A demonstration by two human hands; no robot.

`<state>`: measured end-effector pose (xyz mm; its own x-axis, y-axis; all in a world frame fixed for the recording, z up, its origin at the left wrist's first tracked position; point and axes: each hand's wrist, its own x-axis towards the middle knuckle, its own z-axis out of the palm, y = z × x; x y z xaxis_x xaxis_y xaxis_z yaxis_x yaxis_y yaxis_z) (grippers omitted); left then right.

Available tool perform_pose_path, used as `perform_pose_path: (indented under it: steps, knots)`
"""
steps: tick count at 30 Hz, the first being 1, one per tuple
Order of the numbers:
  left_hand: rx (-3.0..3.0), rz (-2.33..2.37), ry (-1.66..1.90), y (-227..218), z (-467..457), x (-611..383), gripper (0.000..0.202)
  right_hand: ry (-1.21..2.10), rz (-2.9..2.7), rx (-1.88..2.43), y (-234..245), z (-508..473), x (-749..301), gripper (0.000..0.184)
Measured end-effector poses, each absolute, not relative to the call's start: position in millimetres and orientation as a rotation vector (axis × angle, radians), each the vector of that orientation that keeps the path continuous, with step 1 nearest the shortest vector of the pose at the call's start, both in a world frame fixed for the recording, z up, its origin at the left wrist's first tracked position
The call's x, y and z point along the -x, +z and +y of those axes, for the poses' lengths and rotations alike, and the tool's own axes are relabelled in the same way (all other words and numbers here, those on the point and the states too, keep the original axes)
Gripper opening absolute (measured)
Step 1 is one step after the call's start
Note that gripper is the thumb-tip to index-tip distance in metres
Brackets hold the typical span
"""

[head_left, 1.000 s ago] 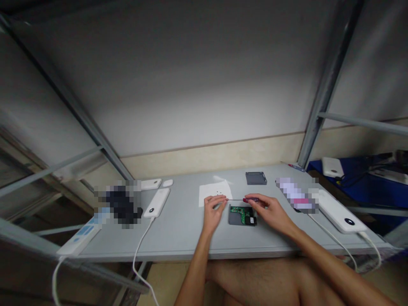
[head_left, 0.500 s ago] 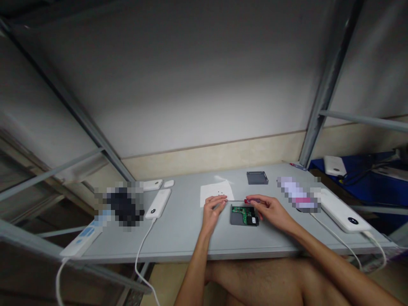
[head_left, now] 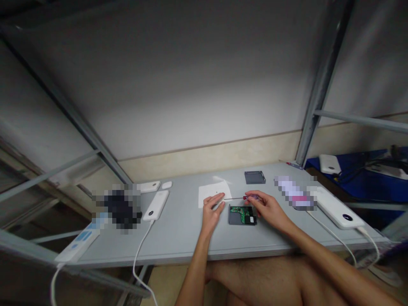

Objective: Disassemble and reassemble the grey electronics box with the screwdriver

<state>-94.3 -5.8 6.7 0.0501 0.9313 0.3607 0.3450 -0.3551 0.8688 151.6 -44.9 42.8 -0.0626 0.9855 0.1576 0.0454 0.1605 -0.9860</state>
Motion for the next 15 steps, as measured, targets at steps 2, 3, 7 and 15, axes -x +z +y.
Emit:
perform_pose_path:
  steps: [2,3,7,15]
  knots:
    - [-1.738,1.315,1.302,6,-7,94,0.035,1.064,-1.327,1.102,47,-43,-154,0.05]
    - [-1.741,1.329,1.3,6,-8,93,0.037,1.041,-1.302,1.102,49,-42,-156,0.05]
    - [-1.963,1.343,1.211,12,-21,82,0.039,0.897,-1.219,1.106,58,-38,-167,0.051]
    - [-2.518,1.159,0.721,32,-46,61,0.065,0.589,-1.387,1.219,60,-44,-171,0.039]
